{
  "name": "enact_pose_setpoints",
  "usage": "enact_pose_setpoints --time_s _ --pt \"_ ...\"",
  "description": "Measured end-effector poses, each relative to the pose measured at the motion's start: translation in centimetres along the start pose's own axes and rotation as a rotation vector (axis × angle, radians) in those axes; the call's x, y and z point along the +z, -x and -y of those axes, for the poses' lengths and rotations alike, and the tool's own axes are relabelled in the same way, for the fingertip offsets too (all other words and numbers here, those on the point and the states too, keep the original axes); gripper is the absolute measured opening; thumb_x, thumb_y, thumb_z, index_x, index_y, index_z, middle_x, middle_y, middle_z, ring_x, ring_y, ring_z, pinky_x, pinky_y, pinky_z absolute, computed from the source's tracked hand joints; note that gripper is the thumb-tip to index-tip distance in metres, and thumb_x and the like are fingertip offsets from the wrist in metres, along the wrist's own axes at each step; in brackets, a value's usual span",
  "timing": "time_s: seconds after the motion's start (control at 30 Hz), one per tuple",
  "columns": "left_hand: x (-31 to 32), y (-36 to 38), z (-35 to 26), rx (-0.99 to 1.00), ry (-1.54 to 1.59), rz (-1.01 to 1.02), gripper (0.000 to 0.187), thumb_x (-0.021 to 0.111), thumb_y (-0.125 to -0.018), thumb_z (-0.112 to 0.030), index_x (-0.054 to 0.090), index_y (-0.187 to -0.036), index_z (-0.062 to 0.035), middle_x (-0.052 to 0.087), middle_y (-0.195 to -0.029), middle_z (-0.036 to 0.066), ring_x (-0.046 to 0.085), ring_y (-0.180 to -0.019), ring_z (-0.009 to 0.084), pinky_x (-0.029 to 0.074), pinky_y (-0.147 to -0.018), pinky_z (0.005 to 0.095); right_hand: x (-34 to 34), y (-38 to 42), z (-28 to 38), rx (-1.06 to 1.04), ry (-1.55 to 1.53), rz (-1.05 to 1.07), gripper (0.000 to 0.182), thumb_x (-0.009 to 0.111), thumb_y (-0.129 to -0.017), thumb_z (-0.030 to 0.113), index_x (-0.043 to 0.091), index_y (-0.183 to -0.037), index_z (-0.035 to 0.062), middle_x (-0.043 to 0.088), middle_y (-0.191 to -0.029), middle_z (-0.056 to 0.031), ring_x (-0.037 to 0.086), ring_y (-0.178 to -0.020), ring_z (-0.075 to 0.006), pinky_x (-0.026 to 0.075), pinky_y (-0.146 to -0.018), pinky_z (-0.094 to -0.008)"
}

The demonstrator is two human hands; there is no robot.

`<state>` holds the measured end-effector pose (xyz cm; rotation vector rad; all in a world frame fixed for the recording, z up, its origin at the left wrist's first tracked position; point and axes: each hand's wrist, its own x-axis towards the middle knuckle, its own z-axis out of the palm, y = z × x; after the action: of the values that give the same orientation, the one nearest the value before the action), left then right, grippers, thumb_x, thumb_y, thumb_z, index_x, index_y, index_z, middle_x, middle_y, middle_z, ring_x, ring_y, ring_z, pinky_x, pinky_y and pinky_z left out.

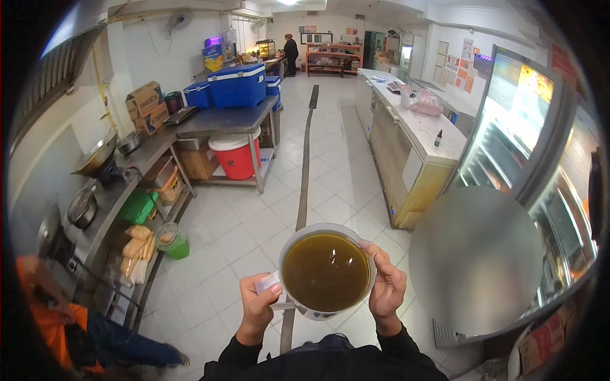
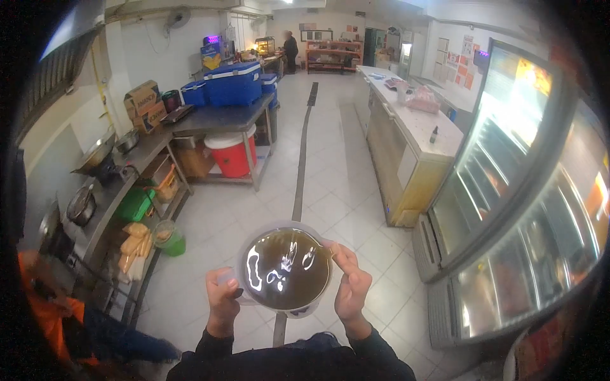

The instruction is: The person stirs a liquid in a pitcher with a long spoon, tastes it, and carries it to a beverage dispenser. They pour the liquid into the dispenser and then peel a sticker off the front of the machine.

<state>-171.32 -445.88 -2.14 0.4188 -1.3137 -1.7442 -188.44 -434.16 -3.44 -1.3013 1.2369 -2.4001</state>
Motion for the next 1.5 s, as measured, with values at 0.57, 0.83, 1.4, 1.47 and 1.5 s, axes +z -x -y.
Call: enact_pose_setpoints --time_s 0.57,0.83,1.4,1.47,1.5 --pt "5.4 -56.7 18.5 0.014 0.045 -0.07 0.028 0.06 -0.066 -0.017 0.04 -0.049 -0.0067 0.032 -0.047 -0.006 0.023 -0.041 0.0034 0.014 -0.039 0.0223 -8.0 -47.0 -37.3 0.049 -0.01 0.088 0.051 0.031 -0.083 0.031 0.051 -0.105 -0.0108 0.052 -0.109 -0.0212 0.041 -0.109 -0.0285 0.023 -0.096 -0.0383" --pt "5.9 -84.2 26.6 0.055 0.04 -0.031 0.024 0.06 -0.065 -0.015 0.045 -0.051 -0.0044 0.038 -0.049 -0.004 0.031 -0.047 0.0044 0.019 -0.044 0.0219 -10.0 -68.2 -56.5 0.053 0.028 0.074 0.054 0.031 -0.083 0.033 0.051 -0.103 -0.0132 0.049 -0.111 -0.0245 0.042 -0.11 -0.0305 0.022 -0.098 -0.0383" --pt "8.6 -139.4 41.2 0.139 0.041 -0.208 0.021 0.061 -0.065 -0.015 0.045 -0.054 -0.0052 0.036 -0.051 -0.005 0.029 -0.042 0.0045 0.017 -0.041 0.0223 -12.7 -115.7 -95.1 0.13 -0.026 0.191 0.061 0.029 -0.083 0.043 0.053 -0.105 -0.0083 0.039 -0.123 -0.0225 0.032 -0.118 -0.0314 0.017 -0.1 -0.0402" --pt "8.9 -145.3 42.5 0.135 0.032 -0.283 0.022 0.061 -0.065 -0.016 0.046 -0.054 -0.0052 0.036 -0.051 -0.005 0.029 -0.042 0.0046 0.017 -0.041 0.022 -12.3 -120.8 -99.9 0.124 -0.058 0.155 0.06 0.029 -0.082 0.041 0.053 -0.104 -0.0095 0.032 -0.128 -0.0228 0.023 -0.123 -0.0348 0.01 -0.102 -0.0424" --pt "8.9 -148.5 43.1 0.133 0.033 -0.324 0.022 0.062 -0.065 -0.016 0.046 -0.054 -0.0051 0.036 -0.051 -0.005 0.029 -0.042 0.0047 0.017 -0.041 0.0219 -12.1 -123.4 -102.4 0.123 -0.059 0.165 0.06 0.028 -0.082 0.041 0.054 -0.104 -0.0078 0.028 -0.131 -0.0222 0.02 -0.125 -0.0344 0.009 -0.102 -0.0427"
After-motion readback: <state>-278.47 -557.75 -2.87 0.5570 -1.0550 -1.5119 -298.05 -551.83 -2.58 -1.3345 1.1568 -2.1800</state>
